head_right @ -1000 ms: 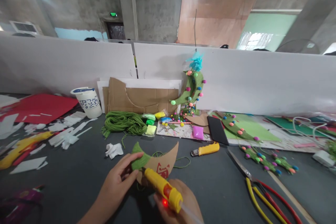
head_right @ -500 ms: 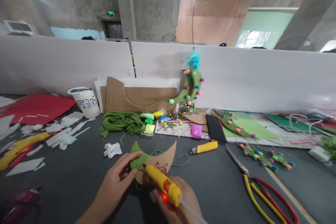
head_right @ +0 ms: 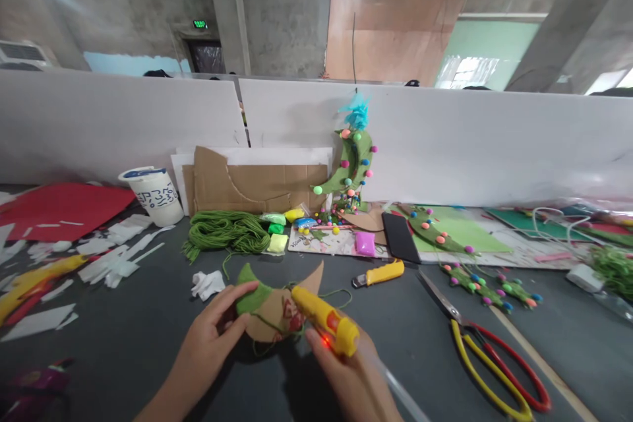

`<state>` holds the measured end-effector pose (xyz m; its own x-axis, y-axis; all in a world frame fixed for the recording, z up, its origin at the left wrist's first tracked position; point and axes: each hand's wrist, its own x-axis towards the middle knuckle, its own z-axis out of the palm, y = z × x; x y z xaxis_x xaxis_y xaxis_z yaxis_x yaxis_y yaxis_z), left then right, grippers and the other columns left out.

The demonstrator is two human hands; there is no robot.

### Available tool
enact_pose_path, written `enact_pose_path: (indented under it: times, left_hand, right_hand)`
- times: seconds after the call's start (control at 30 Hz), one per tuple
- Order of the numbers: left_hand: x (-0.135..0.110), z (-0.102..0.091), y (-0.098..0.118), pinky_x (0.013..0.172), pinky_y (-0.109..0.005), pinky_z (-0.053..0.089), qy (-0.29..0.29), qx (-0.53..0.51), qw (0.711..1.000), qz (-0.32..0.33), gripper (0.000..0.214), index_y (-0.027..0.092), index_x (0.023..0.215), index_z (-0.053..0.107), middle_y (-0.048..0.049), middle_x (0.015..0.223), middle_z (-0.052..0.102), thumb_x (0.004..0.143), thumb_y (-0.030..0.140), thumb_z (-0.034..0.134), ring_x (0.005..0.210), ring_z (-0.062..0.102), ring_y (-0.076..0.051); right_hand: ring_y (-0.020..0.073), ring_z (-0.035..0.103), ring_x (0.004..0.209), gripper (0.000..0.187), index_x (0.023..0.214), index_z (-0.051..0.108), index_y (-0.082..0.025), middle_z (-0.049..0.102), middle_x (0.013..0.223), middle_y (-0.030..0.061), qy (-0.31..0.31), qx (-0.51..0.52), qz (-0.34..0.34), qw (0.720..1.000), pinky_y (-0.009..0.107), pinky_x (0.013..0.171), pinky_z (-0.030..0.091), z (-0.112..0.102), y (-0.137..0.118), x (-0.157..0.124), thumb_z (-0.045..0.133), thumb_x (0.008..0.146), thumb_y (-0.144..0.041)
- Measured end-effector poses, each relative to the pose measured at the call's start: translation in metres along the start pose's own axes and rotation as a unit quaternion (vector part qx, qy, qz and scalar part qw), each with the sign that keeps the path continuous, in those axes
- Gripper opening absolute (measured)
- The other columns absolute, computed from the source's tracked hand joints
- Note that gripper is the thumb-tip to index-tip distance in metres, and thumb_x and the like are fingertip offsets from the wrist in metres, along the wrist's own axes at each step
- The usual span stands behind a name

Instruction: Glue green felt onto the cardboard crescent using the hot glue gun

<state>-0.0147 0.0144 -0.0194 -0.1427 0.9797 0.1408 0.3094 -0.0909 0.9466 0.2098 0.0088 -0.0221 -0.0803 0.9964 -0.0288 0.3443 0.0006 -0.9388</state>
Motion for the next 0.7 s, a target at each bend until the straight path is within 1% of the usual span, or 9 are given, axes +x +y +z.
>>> enact_pose_path:
  times: [0.07, 0.17, 0.2, 0.27, 0.33, 0.4, 0.53, 0.63, 0.7]
  left_hand:
    - [0.006, -0.005, -0.004, 0.071, -0.027, 0.054, 0.029, -0.008, 0.999, -0.012, 0.035, 0.023, 0.104, 0.070, -0.0062, 0.105, 0.066, 0.071, 0.021, 0.058, 0.090, 0.065, -0.022]
    - [0.015, -0.016, -0.010, 0.074, -0.029, 0.055, 0.081, -0.020, 0.996, -0.034, 0.040, 0.020, 0.112, 0.064, -0.0076, 0.111, 0.066, 0.073, 0.027, 0.059, 0.091, 0.066, -0.023]
    - [0.018, -0.019, -0.011, 0.071, -0.029, 0.056, 0.095, -0.023, 0.994, -0.042, 0.043, 0.019, 0.115, 0.062, -0.0079, 0.108, 0.067, 0.074, 0.030, 0.059, 0.086, 0.067, -0.023]
    - [0.021, -0.025, -0.011, 0.064, -0.030, 0.056, 0.121, -0.026, 0.991, -0.055, 0.048, 0.017, 0.120, 0.059, -0.0065, 0.096, 0.070, 0.074, 0.033, 0.060, 0.071, 0.068, -0.021]
    - [0.022, -0.029, -0.008, 0.061, -0.029, 0.056, 0.136, -0.028, 0.988, -0.059, 0.052, 0.016, 0.122, 0.058, -0.0045, 0.087, 0.071, 0.073, 0.034, 0.061, 0.062, 0.067, -0.019]
    - [0.021, -0.030, -0.005, 0.060, -0.029, 0.056, 0.138, -0.031, 0.988, -0.056, 0.053, 0.016, 0.121, 0.059, -0.0045, 0.088, 0.072, 0.072, 0.035, 0.062, 0.063, 0.067, -0.019]
    - [0.011, -0.026, 0.002, 0.073, -0.028, 0.054, 0.108, -0.029, 0.993, -0.039, 0.047, 0.018, 0.116, 0.063, -0.0064, 0.106, 0.070, 0.073, 0.036, 0.063, 0.087, 0.067, -0.023]
    - [0.001, -0.022, 0.007, 0.086, -0.028, 0.051, 0.056, -0.019, 0.998, -0.020, 0.039, 0.021, 0.113, 0.065, -0.0053, 0.115, 0.067, 0.076, 0.034, 0.063, 0.102, 0.063, -0.023]
    - [-0.005, -0.019, 0.010, 0.089, -0.027, 0.050, 0.034, -0.016, 0.999, 0.000, 0.036, 0.023, 0.112, 0.065, -0.0046, 0.118, 0.065, 0.078, 0.034, 0.061, 0.108, 0.060, -0.023]
  right_hand:
    - [0.0229, 0.062, 0.069, 0.024, 0.076, 0.069, -0.016, 0.069, 0.073, 0.0065, -0.065, 0.015, 0.033, 0.997, 0.030, 0.064, 0.050, -0.004, -0.005, 0.001, 0.059, 0.071, -0.038]
    - [0.0162, 0.057, 0.064, 0.017, 0.075, 0.070, -0.016, 0.065, 0.068, 0.0006, -0.231, 0.061, 0.072, 0.968, 0.023, 0.059, 0.044, -0.004, -0.013, -0.002, 0.062, 0.063, -0.025]
    - [0.0148, 0.056, 0.064, 0.018, 0.078, 0.071, -0.017, 0.065, 0.069, -0.0007, -0.275, 0.070, 0.076, 0.956, 0.021, 0.059, 0.043, -0.002, -0.015, -0.004, 0.062, 0.063, -0.023]
    - [0.0124, 0.053, 0.059, 0.014, 0.076, 0.070, -0.018, 0.061, 0.065, -0.0027, -0.309, 0.028, 0.078, 0.947, 0.019, 0.053, 0.039, 0.004, -0.017, -0.008, 0.064, 0.065, -0.024]
    - [0.0107, 0.045, 0.051, 0.011, 0.067, 0.068, -0.018, 0.053, 0.056, -0.0037, -0.295, -0.086, 0.068, 0.949, 0.019, 0.044, 0.030, 0.009, -0.016, -0.012, 0.066, 0.065, -0.029]
    - [0.0099, 0.038, 0.046, 0.015, 0.058, 0.064, -0.018, 0.047, 0.050, -0.0038, -0.264, -0.194, 0.024, 0.945, 0.022, 0.041, 0.022, 0.011, -0.015, -0.013, 0.065, 0.066, -0.032]
    - [0.0133, 0.044, 0.050, 0.023, 0.053, 0.057, -0.019, 0.053, 0.054, 0.0000, -0.199, -0.274, -0.073, 0.938, 0.024, 0.047, 0.029, 0.009, -0.016, -0.014, 0.063, 0.070, -0.034]
    - [0.0207, 0.054, 0.066, 0.017, 0.062, 0.050, -0.020, 0.060, 0.068, 0.0046, -0.059, -0.243, -0.073, 0.965, 0.029, 0.060, 0.040, 0.007, -0.017, -0.010, 0.058, 0.074, -0.031]
    - [0.0232, 0.057, 0.085, 0.011, 0.077, 0.047, -0.022, 0.063, 0.088, 0.0064, -0.006, -0.115, -0.079, 0.990, 0.034, 0.077, 0.042, 0.008, -0.014, -0.005, 0.055, 0.070, -0.020]
